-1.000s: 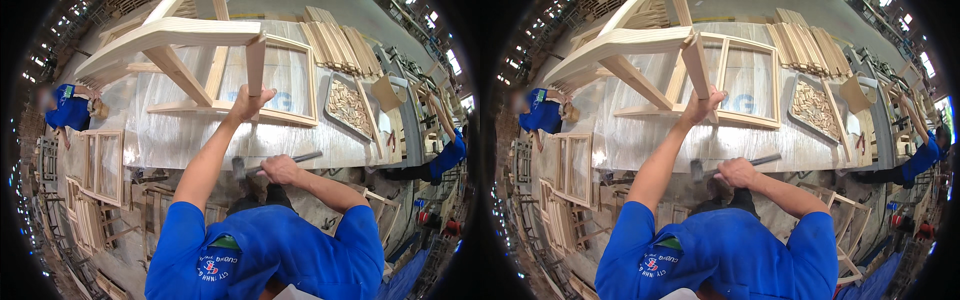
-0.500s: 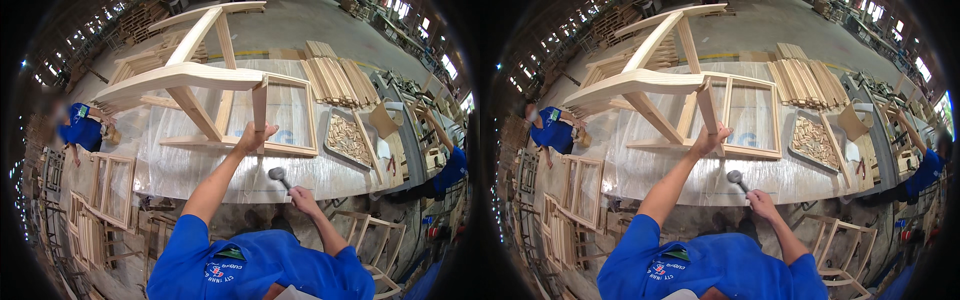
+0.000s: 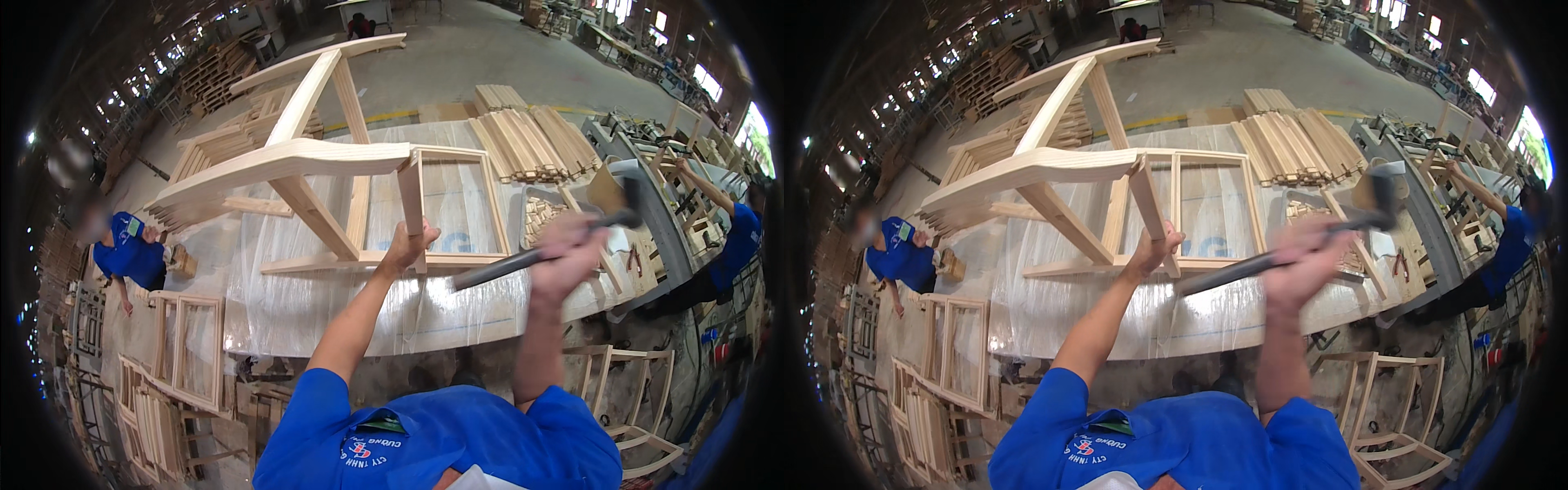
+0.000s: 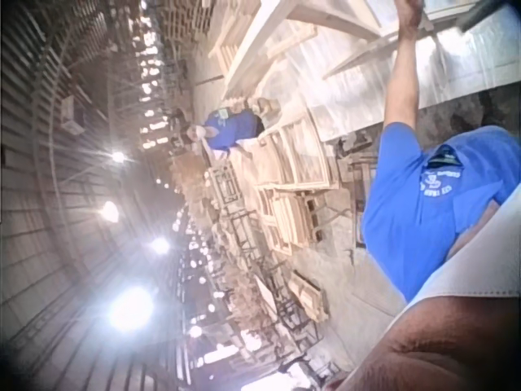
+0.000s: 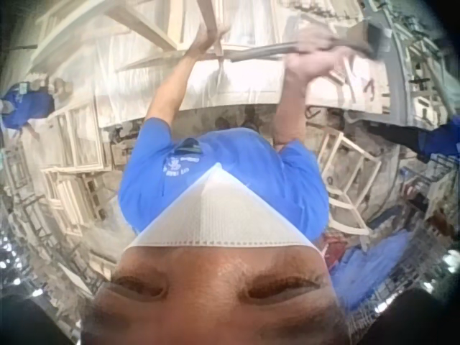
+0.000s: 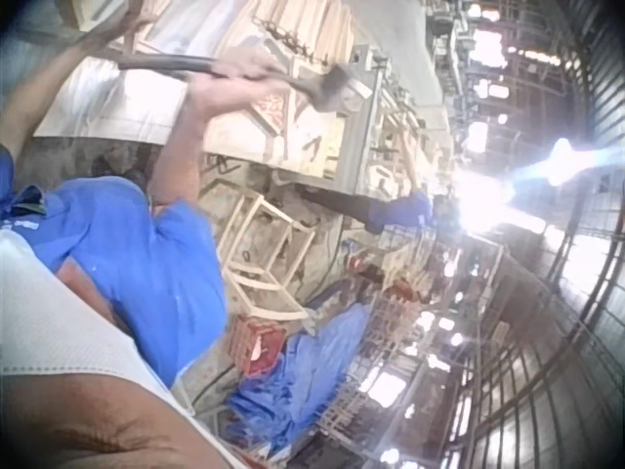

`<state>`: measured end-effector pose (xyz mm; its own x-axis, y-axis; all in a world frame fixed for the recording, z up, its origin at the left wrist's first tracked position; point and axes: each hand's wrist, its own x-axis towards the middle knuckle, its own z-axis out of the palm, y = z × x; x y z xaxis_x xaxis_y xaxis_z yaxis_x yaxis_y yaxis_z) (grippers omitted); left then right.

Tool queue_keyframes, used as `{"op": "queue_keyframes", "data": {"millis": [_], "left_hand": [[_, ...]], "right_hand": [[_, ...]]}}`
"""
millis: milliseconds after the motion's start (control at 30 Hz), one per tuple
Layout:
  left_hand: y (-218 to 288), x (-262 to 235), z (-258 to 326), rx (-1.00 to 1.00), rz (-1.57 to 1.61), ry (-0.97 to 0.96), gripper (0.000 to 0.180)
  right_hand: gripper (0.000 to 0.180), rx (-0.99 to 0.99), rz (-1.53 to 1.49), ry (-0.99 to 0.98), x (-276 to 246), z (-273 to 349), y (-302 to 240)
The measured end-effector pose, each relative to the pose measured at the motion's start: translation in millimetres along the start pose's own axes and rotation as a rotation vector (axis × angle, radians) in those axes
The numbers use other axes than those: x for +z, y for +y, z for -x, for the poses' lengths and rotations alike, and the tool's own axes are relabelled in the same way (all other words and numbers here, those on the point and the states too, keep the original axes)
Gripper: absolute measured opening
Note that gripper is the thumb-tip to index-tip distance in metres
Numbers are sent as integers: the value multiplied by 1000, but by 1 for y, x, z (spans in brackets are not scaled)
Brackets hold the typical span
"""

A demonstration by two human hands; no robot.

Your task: The person assembles a wooden chair frame by inserting wooden dowels into pre-drilled holes and tapping them with a rubber mallet. They repeatedly pick up frame pieces, align joints, insert dowels, and secure connections before moving the assembled frame aside.

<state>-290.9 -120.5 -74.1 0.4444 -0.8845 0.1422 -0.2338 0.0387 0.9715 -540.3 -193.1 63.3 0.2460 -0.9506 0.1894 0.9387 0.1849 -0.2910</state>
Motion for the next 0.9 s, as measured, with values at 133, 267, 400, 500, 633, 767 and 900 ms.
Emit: {"op": "queue_keyframes", "data": {"millis": [133, 267, 400, 500, 633, 767, 900], "left_hand": [[-9, -13, 5, -3, 151, 28, 24], [-15, -21, 13, 4, 33, 10, 25], [-12, -14, 13, -30, 92, 34, 26], [-10, -11, 10, 5, 44, 6, 25], [-22, -33, 15, 19, 54, 30, 25], [-25, -36, 20, 19, 67, 46, 25], [-24, -31, 23, 33, 133, 60, 27]], "right_hand": [[44, 914, 575, -308, 11, 42, 62], [46, 710, 591, -273, 24, 38, 9], [41, 313, 258, -218, 47, 21, -9], [43, 249, 216, -64, 27, 27, 37], [43, 1021, 671, -263, 22, 57, 63], [47, 492, 1207, -494, 60, 34, 3], [49, 44, 998, -705, 175, 1, -33]]}}
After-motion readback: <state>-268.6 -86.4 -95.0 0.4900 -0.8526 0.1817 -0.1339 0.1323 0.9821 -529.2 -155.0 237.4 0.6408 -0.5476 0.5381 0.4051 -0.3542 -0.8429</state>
